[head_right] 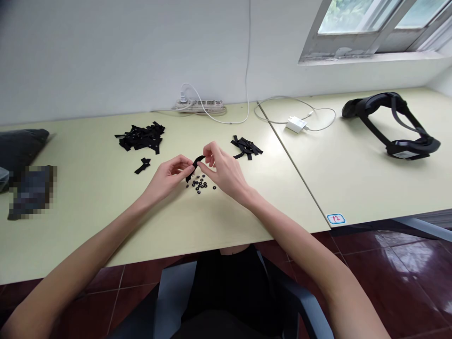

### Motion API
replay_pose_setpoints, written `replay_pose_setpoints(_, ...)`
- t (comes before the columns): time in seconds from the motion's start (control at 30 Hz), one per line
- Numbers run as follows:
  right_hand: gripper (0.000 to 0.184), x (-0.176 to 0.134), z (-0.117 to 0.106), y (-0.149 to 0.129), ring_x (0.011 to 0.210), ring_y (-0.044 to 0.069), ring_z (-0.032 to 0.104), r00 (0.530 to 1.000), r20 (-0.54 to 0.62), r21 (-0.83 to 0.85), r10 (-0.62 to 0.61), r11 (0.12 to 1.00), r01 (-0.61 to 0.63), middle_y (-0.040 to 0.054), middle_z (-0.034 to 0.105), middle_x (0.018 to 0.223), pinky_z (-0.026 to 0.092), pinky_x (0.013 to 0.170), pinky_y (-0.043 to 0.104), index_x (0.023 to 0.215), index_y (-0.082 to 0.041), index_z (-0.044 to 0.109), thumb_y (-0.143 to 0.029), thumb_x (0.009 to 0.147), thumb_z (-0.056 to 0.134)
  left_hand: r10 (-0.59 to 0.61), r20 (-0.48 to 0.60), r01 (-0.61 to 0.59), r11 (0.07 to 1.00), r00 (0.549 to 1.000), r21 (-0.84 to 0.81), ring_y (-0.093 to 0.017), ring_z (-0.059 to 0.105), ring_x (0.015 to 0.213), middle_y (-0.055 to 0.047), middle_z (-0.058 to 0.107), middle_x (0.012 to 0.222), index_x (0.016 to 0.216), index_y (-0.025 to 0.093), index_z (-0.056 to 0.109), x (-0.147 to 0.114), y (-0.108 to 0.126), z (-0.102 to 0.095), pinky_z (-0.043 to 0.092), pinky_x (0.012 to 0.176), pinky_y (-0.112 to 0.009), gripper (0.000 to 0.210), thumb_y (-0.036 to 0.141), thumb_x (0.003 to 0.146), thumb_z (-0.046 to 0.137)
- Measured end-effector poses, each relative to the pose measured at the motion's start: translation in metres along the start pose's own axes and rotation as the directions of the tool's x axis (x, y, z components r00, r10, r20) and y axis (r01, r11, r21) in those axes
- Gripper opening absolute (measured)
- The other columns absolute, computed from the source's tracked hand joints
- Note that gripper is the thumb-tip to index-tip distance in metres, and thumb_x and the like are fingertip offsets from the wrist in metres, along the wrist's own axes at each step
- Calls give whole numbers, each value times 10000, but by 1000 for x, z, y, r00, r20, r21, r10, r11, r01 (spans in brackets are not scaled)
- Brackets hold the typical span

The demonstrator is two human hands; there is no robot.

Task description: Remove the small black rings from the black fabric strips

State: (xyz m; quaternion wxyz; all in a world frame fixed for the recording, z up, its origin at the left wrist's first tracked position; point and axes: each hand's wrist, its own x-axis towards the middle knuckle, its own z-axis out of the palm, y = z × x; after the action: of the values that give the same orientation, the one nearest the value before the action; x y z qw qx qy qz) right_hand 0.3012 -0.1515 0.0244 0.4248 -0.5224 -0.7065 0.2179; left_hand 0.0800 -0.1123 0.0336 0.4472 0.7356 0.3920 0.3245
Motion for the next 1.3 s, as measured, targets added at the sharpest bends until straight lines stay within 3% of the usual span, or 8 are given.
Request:
replay_pose_setpoints(0.1, 130, -1, 0, -2, 906, 210, 669, 995, -72, -100, -75, 993, 68, 47, 733, 1047, 528, 808, 376, 1072, -284, 586, -398, 1074, 649, -20, -18, 20, 1000, 1000, -19, -217, 718, 873, -41, 772, 930, 983, 234, 738, 0, 1, 0, 565, 835, -366, 293, 525, 1012, 765)
replay_pose_setpoints(0.23, 192, -1, 0, -2, 963, 213, 672, 988, -3, -137, -157, 978, 155, 62, 715, 1054, 510, 832, 372, 1005, -267, 606, -415, 1127, 590, -4, -13, 3, 1000, 1000, -20, -219, 708, 843, -42, 762, 895, 969, 235, 744, 1, 0, 1, 567, 789, -354, 362, 593, 987, 789)
replay_pose_setpoints(0.4, 239, 2, 1, 5, 898, 198, 679, 991, 108, -63, -75, 995, 82, 46, 760, 1030, 497, 827, 362, 1006, -262, 614, -463, 1136, 597, 13, 9, -13, 999, 1000, -31, -218, 699, 831, -45, 759, 905, 976, 235, 746, 0, -2, 2, 557, 765, -354, 391, 624, 995, 776)
replay_pose_setpoints(0.6, 250, 2, 4, 12, 838, 199, 661, 988, 153, -26, -28, 999, 32, 40, 771, 990, 461, 768, 351, 1011, -263, 624, -480, 1132, 599, 23, 57, -22, 1000, 998, -22, -228, 710, 879, -55, 785, 961, 1047, 251, 771, -1, -10, -1, 548, 798, -359, 355, 598, 1066, 703)
replay_pose_setpoints(0.93, 342, 2, 9, 9, 780, 206, 603, 975, 223, -70, -20, 997, 36, 23, 716, 919, 396, 718, 339, 951, -275, 572, -540, 1162, 525, 48, 46, -46, 998, 998, -30, -231, 641, 813, -43, 749, 935, 994, 265, 768, -3, -19, 0, 467, 700, -326, 430, 670, 1072, 646)
replay_pose_setpoints(1.3, 419, -1, 9, 8, 666, 157, 415, 963, 271, -24, 9, 1000, -3, -37, 509, 729, 285, 669, 313, 820, -253, 413, -485, 1168, 438, -12, 127, 22, 997, 992, -76, -216, 634, 940, -37, 749, 1005, 1045, 229, 767, -8, -13, 1, 451, 804, -313, 456, 655, 1116, 621)
